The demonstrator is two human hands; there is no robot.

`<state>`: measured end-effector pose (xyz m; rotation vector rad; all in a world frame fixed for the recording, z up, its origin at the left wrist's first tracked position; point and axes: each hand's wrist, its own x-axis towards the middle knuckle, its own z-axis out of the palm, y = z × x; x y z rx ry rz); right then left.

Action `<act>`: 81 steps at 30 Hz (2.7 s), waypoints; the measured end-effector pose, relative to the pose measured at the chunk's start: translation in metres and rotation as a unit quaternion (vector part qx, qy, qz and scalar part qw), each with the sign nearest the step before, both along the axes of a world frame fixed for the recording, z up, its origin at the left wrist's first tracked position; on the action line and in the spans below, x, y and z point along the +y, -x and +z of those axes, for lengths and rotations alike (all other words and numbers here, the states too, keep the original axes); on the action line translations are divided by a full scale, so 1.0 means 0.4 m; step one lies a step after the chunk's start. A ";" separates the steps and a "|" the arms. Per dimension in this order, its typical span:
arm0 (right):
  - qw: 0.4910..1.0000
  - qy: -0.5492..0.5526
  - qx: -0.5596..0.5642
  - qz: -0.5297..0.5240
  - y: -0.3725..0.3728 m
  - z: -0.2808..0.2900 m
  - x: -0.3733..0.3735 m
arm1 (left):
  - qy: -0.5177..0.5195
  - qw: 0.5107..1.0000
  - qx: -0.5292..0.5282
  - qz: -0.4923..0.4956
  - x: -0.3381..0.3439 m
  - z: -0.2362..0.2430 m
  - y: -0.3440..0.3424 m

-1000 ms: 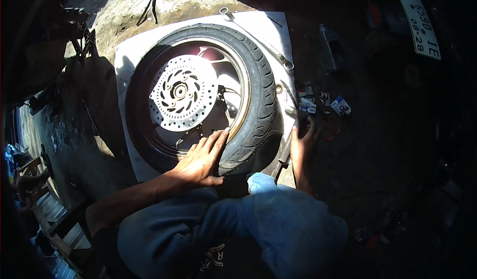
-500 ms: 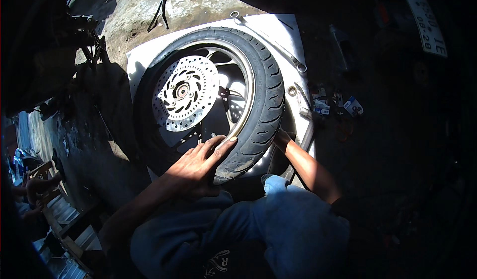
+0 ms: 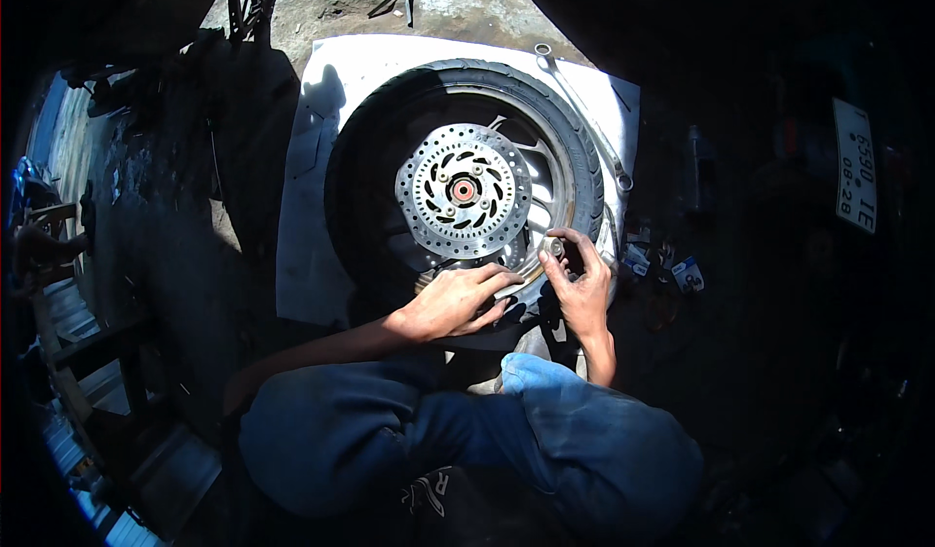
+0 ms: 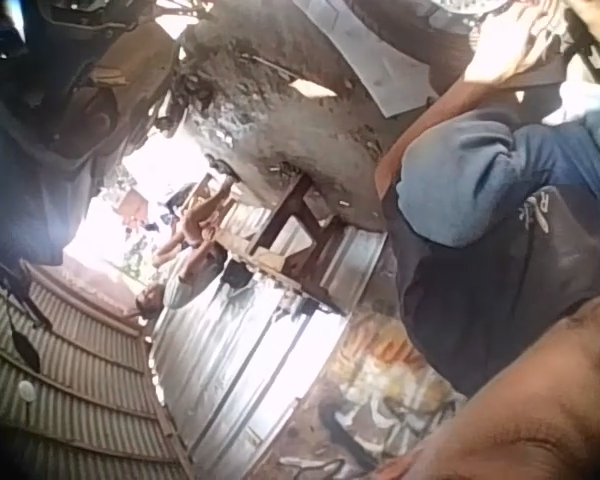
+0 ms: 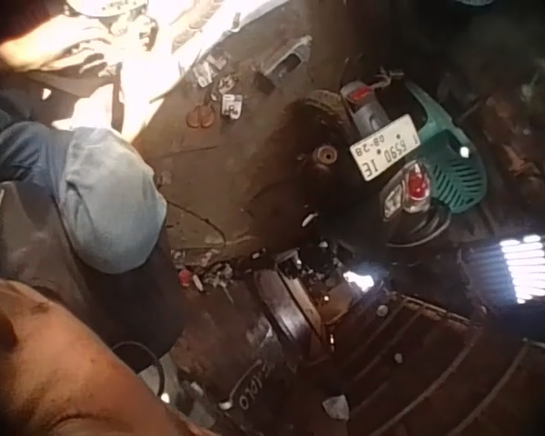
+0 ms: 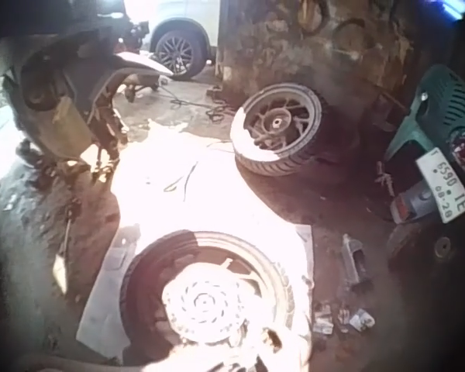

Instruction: The recorder is seen working on a motorcycle wheel, using a hammer and other tools to adjust the brake disc or related components before lifting the wheel toward the motorcycle.

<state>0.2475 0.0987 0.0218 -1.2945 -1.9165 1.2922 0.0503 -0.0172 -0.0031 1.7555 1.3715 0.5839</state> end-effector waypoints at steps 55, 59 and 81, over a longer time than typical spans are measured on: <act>0.974 0.160 0.142 -0.072 -0.119 0.064 -0.011 | -0.254 0.922 0.076 0.282 0.132 -0.224 0.213; 0.981 -0.001 -0.059 0.183 0.059 0.156 0.046 | -0.255 0.914 0.089 0.301 0.120 -0.237 0.213; 0.938 0.004 -0.236 0.252 0.116 0.013 0.090 | -0.276 0.906 0.089 0.307 0.141 -0.253 0.197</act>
